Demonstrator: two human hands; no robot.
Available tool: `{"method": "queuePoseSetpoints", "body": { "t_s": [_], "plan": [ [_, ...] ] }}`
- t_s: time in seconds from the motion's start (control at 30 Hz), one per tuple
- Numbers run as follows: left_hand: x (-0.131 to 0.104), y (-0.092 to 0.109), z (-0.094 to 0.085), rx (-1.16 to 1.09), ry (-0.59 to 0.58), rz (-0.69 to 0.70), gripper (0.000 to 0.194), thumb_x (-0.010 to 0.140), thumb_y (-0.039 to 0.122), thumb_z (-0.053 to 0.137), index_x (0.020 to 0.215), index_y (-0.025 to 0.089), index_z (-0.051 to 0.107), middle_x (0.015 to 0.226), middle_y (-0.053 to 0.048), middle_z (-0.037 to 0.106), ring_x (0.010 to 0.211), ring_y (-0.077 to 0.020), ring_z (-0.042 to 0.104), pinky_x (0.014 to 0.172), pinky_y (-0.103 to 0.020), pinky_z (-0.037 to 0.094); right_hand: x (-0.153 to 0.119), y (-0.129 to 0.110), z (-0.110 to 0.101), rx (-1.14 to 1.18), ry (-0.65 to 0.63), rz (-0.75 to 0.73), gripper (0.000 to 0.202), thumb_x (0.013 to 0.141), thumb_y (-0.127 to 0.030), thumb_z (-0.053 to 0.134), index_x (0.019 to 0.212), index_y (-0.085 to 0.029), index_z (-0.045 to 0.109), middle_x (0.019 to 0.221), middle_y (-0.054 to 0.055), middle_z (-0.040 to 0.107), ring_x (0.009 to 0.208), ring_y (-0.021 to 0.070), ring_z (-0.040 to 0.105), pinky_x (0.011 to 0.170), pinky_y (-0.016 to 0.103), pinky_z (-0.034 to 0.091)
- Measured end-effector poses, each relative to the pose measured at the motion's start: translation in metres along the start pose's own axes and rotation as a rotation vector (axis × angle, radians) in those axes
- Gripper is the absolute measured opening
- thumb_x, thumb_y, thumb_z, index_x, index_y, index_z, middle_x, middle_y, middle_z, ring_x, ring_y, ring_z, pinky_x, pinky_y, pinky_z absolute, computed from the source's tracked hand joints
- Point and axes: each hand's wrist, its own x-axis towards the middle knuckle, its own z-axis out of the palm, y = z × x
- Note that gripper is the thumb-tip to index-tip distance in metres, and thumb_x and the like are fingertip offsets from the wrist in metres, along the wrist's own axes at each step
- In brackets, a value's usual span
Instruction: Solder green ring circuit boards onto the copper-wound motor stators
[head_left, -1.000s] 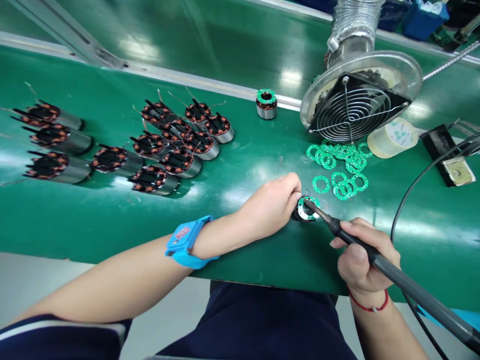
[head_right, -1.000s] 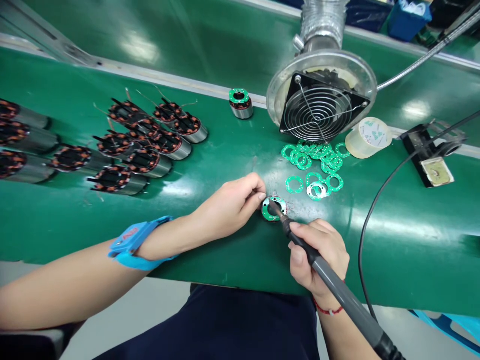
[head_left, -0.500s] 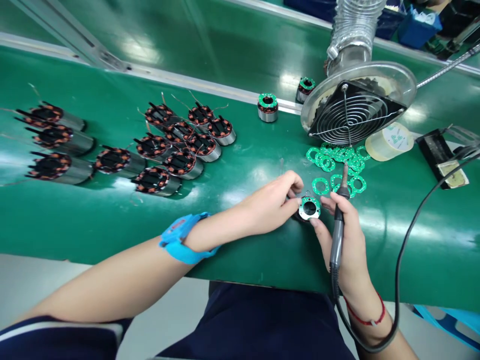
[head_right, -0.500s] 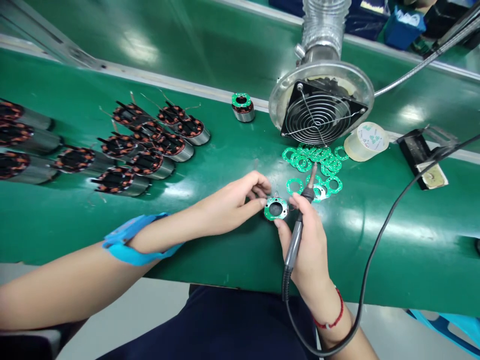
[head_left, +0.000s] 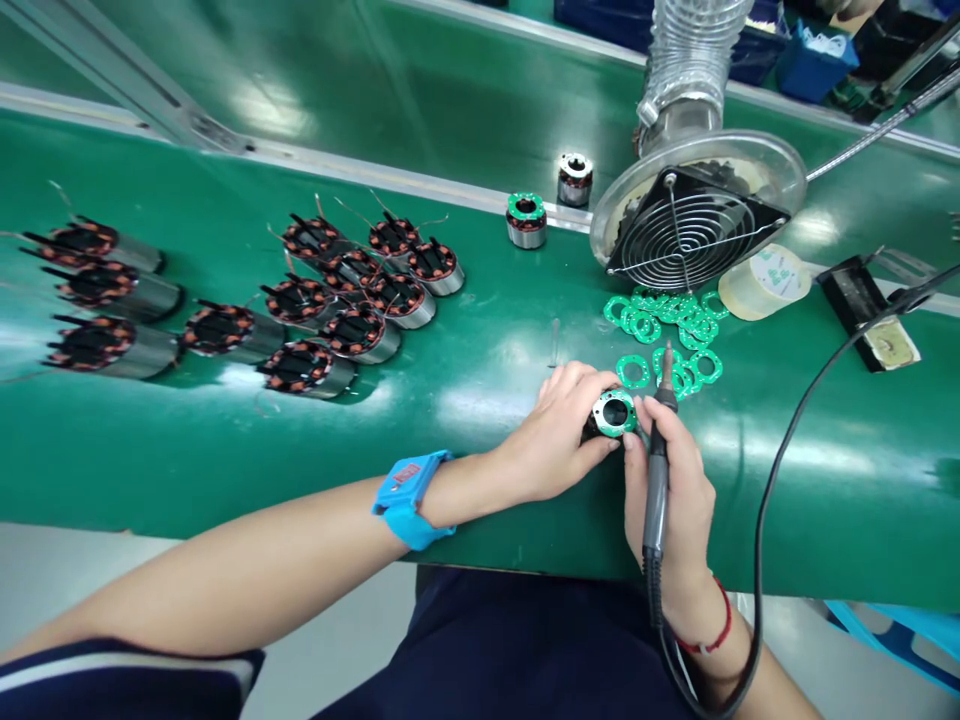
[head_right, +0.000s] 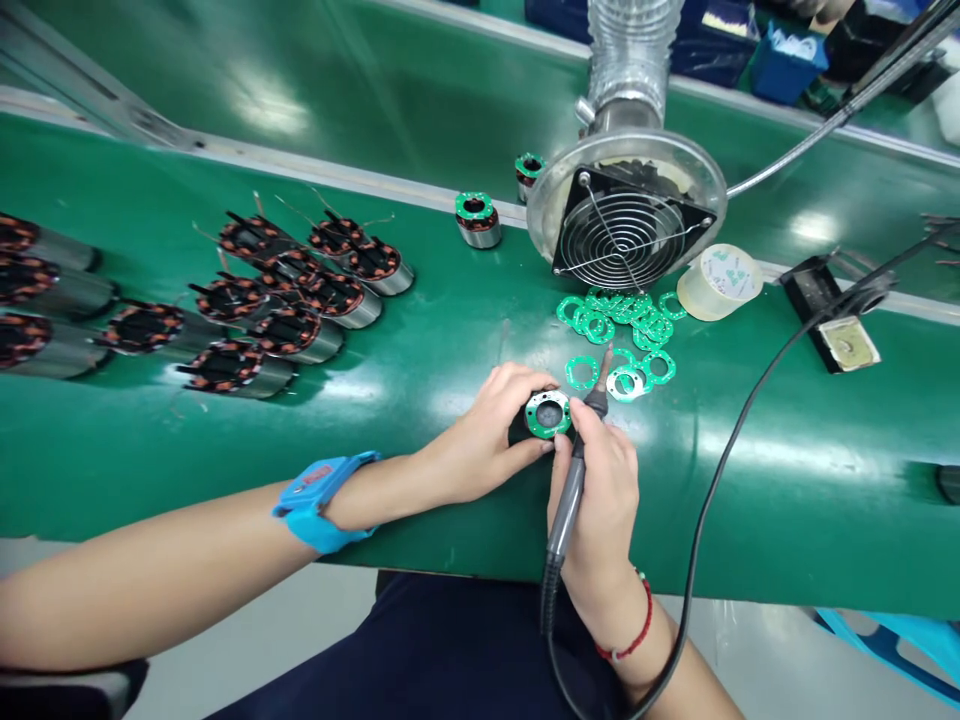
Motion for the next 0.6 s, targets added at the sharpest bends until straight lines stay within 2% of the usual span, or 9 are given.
{"method": "queuePoseSetpoints", "body": {
  "t_s": [0.2, 0.33, 0.4, 0.5, 0.6],
  "plan": [
    [0.008, -0.01, -0.011, -0.037, -0.084, 0.092, 0.043, 0.084, 0.014, 0.057, 0.125, 0.019, 0.047, 0.122, -0.012, 0.053, 0.12, -0.0279, 0.048, 0.104, -0.05, 0.042, 0.008, 0.006, 0.0, 0.048, -0.118, -0.019, 0.052, 0.092, -0.035, 0.062, 0.14, -0.024, 0.044, 0.125, 0.013, 0.068, 0.111, 0.0291, 0.069, 0.09, 0.049, 0.059],
    [0.01, -0.015, -0.018, -0.061, -0.09, 0.141, 0.056, 0.083, 0.016, 0.061, 0.134, 0.019, 0.037, 0.132, -0.016, 0.052, 0.12, -0.0271, 0.055, 0.101, -0.047, 0.048, 0.019, 0.011, 0.001, 0.089, -0.199, -0.036, 0.047, 0.093, -0.032, 0.06, 0.137, -0.026, 0.045, 0.128, 0.012, 0.066, 0.113, 0.0275, 0.067, 0.093, 0.047, 0.058],
    [0.008, -0.013, -0.019, 0.022, -0.065, 0.151, 0.049, 0.085, 0.017, 0.061, 0.13, 0.018, 0.041, 0.132, -0.015, 0.054, 0.121, -0.0276, 0.056, 0.102, -0.047, 0.049, 0.021, 0.013, 0.001, 0.095, -0.165, -0.025, 0.043, 0.093, -0.031, 0.061, 0.134, -0.026, 0.047, 0.125, 0.01, 0.067, 0.111, 0.0264, 0.067, 0.093, 0.046, 0.057],
    [0.003, -0.007, -0.017, 0.138, -0.011, 0.14, 0.037, 0.088, 0.014, 0.056, 0.124, 0.017, 0.049, 0.134, -0.016, 0.056, 0.13, -0.0294, 0.051, 0.109, -0.051, 0.044, 0.018, 0.015, 0.003, 0.085, -0.079, -0.017, 0.044, 0.092, -0.031, 0.063, 0.133, -0.026, 0.048, 0.121, 0.01, 0.067, 0.11, 0.0254, 0.067, 0.093, 0.044, 0.057],
    [-0.001, -0.001, -0.01, 0.024, 0.015, 0.071, 0.045, 0.087, 0.012, 0.056, 0.131, 0.014, 0.049, 0.139, -0.016, 0.055, 0.134, -0.0278, 0.048, 0.114, -0.052, 0.039, 0.016, 0.015, 0.005, 0.069, -0.039, -0.029, 0.044, 0.093, -0.03, 0.061, 0.134, -0.025, 0.047, 0.12, 0.01, 0.067, 0.11, 0.025, 0.066, 0.092, 0.043, 0.057]
  ]
}}
